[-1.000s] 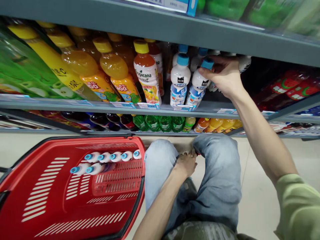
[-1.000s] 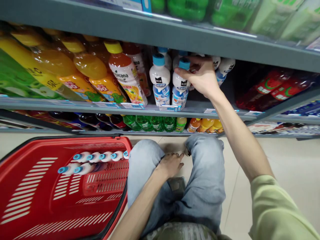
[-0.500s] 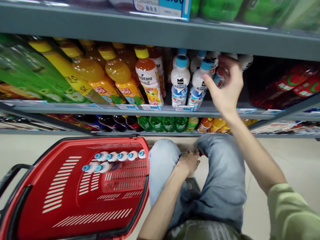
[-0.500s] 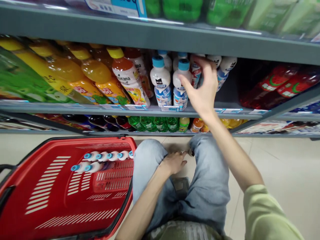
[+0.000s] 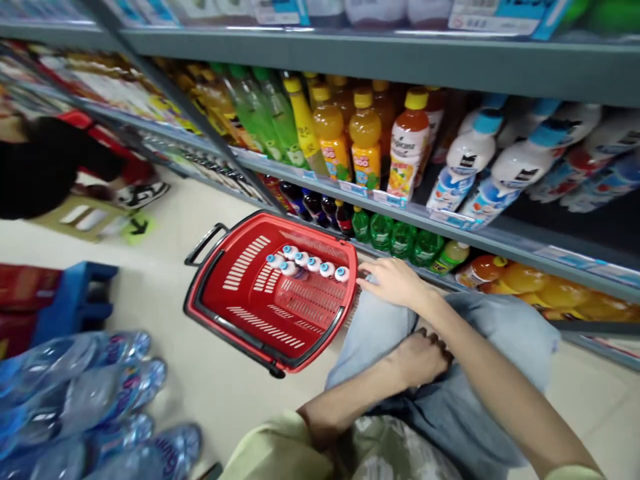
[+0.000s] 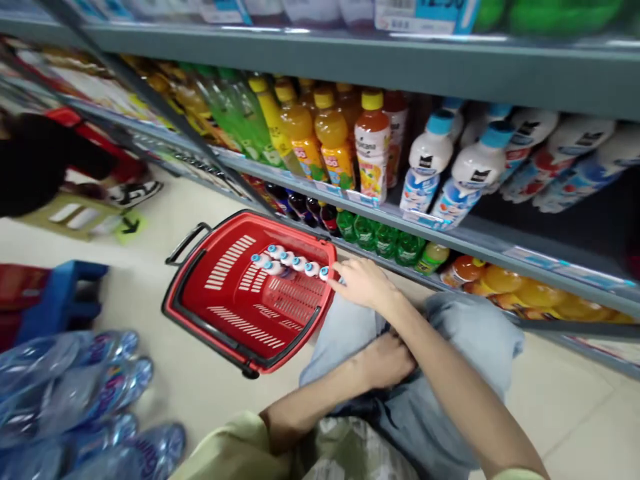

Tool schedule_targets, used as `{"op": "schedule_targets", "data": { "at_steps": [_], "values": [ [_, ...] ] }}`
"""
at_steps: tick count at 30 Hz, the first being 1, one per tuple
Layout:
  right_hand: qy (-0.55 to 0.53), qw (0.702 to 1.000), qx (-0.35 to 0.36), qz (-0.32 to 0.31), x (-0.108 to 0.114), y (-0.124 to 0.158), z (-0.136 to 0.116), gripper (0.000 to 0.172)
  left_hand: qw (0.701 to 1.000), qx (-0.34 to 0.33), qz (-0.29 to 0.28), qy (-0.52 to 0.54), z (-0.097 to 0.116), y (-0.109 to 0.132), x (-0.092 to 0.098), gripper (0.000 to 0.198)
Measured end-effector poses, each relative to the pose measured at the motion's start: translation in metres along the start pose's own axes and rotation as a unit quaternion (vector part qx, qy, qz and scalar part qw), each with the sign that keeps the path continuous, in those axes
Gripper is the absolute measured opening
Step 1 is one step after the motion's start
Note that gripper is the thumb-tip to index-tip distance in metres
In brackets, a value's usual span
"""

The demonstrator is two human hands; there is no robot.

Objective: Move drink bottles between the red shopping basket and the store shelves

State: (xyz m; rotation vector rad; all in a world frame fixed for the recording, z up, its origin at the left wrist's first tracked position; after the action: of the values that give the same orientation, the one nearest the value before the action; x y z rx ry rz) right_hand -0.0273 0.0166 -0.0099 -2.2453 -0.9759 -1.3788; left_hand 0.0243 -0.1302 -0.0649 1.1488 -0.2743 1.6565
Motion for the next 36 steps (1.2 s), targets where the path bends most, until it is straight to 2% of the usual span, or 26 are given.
{"op": "schedule_targets", "data": {
  "at_steps": [2,3,6,8,9,11,13,15,16,19,22,25,28,32,36],
  "values": [
    [0.005,1.0,-0.012,-0.017,0.002,0.003,0.003,0.037,0.993,-0.082,0.068,-0.059,0.015,0.027,-0.008,0.019],
    [0.008,0.999,-0.013,-0.028,0.003,0.004,0.003,0.037,0.987,-0.1,0.108,-0.069,0.02,0.043,-0.01,0.016],
    [0.01,0.999,-0.016,-0.044,0.004,0.004,0.0,0.037,0.963,-0.098,0.248,-0.048,0.017,0.093,0.001,0.015],
    [0.015,0.999,-0.018,-0.042,0.005,0.003,-0.003,0.038,0.933,-0.053,0.357,-0.014,-0.003,0.124,0.017,0.016],
    [0.018,0.999,-0.018,-0.038,0.005,0.003,-0.004,0.038,0.912,-0.01,0.409,0.002,-0.021,0.137,0.024,0.017],
    [0.018,0.999,-0.014,-0.026,0.004,0.002,-0.006,0.038,0.869,0.105,0.483,0.036,-0.068,0.156,0.034,0.017],
    [0.011,1.0,-0.009,-0.013,0.004,0.001,-0.007,0.037,0.842,0.237,0.479,0.07,-0.127,0.162,0.034,0.013],
    [0.005,1.0,-0.006,-0.005,0.004,0.001,-0.008,0.035,0.828,0.346,0.436,0.073,-0.188,0.16,0.029,0.008],
    [0.002,1.0,-0.006,-0.001,0.003,0.001,-0.008,0.035,0.834,0.375,0.399,0.067,-0.216,0.155,0.025,0.015],
    [0.001,1.0,-0.007,0.009,0.003,0.001,-0.008,0.034,0.843,0.391,0.363,0.064,-0.285,0.141,0.017,0.039],
    [0.006,1.0,-0.014,0.017,0.002,0.001,-0.006,0.034,0.857,0.393,0.328,0.062,-0.332,0.129,0.001,0.044],
    [0.001,1.0,-0.023,0.021,0.001,0.0,-0.002,0.034,0.868,0.393,0.296,0.06,-0.358,0.124,-0.021,0.041],
    [-0.014,0.999,-0.028,0.023,0.0,-0.001,0.002,0.033,0.868,0.403,0.286,0.052,-0.37,0.125,-0.041,0.034],
    [-0.024,0.999,-0.031,0.031,0.003,-0.003,0.003,0.032,0.854,0.428,0.293,0.037,-0.373,0.129,-0.06,0.022],
    [-0.041,0.998,-0.031,0.026,0.004,-0.009,0.002,0.03,0.846,0.45,0.283,0.021,-0.369,0.128,-0.066,0.018]
  ]
}}
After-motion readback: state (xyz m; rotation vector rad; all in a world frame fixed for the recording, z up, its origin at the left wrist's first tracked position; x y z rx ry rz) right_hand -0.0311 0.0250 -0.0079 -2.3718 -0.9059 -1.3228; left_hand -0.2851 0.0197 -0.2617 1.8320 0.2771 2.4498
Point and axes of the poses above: each hand's wrist, its own y-axis away from the middle knuckle, its own x-axis out of the back of the hand, z = x × y, the point moved 6 cm from there along -y, towards the middle knuckle, and after that the axes turned 3 degrees about x, right-handed, at the moved point
